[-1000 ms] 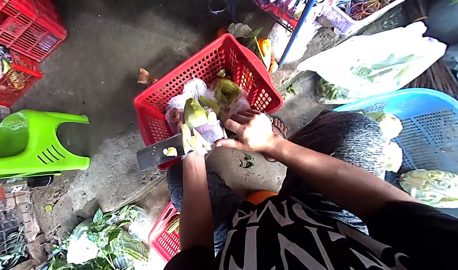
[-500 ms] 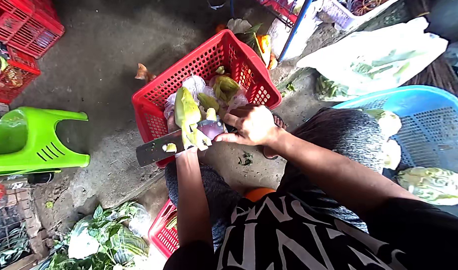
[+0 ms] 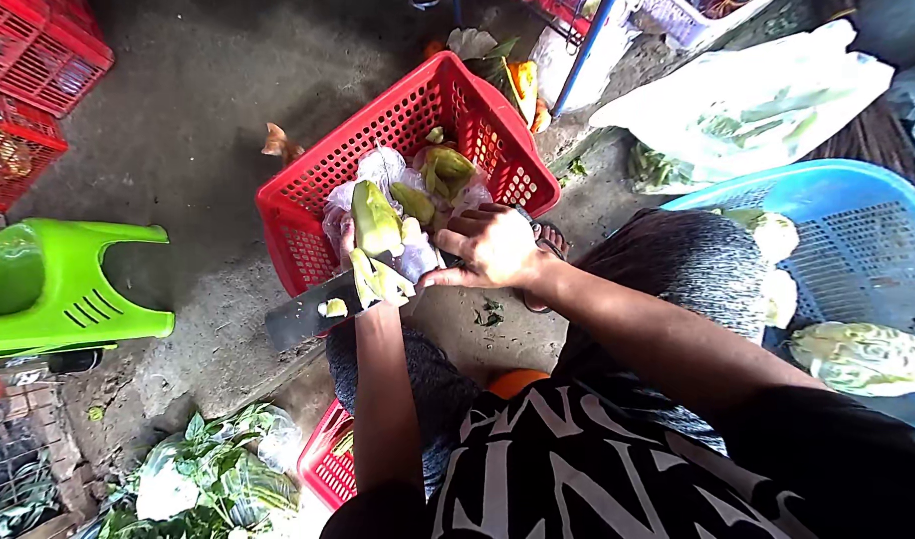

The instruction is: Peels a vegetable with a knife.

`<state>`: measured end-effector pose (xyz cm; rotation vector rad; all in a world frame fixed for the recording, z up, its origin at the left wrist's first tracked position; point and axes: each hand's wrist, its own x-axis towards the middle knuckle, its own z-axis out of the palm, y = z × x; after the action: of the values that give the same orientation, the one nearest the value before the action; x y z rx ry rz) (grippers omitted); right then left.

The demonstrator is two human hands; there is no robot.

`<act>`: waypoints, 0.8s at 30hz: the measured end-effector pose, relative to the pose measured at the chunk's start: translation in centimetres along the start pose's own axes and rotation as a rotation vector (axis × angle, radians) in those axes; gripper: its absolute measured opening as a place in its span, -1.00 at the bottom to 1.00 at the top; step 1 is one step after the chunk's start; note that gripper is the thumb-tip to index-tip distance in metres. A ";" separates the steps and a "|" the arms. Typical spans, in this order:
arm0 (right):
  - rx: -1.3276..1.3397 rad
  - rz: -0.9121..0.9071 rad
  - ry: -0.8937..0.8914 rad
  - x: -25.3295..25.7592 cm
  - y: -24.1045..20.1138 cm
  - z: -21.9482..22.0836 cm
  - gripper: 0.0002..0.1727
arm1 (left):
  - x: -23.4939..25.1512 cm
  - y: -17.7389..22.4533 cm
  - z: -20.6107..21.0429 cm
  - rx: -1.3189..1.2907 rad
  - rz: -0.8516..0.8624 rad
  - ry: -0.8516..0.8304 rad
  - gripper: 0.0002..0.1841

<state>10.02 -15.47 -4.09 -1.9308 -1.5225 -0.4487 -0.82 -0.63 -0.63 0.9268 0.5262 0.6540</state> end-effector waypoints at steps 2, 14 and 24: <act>0.057 0.096 -0.045 -0.5 0.9 -0.1 -0.10 | -0.1 -0.1 -0.5 -0.210 -0.119 0.071 -0.61; 0.161 0.221 -0.247 0.8 0.1 -1.7 -0.02 | -1.2 -0.3 0.7 -0.168 -0.142 0.284 -0.47; 0.127 0.217 -0.201 -0.1 -0.2 -1.3 -0.07 | 0.3 -0.4 -0.1 -0.328 -0.157 0.012 -0.67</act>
<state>9.94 -16.37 -3.07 -2.0599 -1.4035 -0.0627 -0.56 -0.55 -1.05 0.5679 0.4797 0.5823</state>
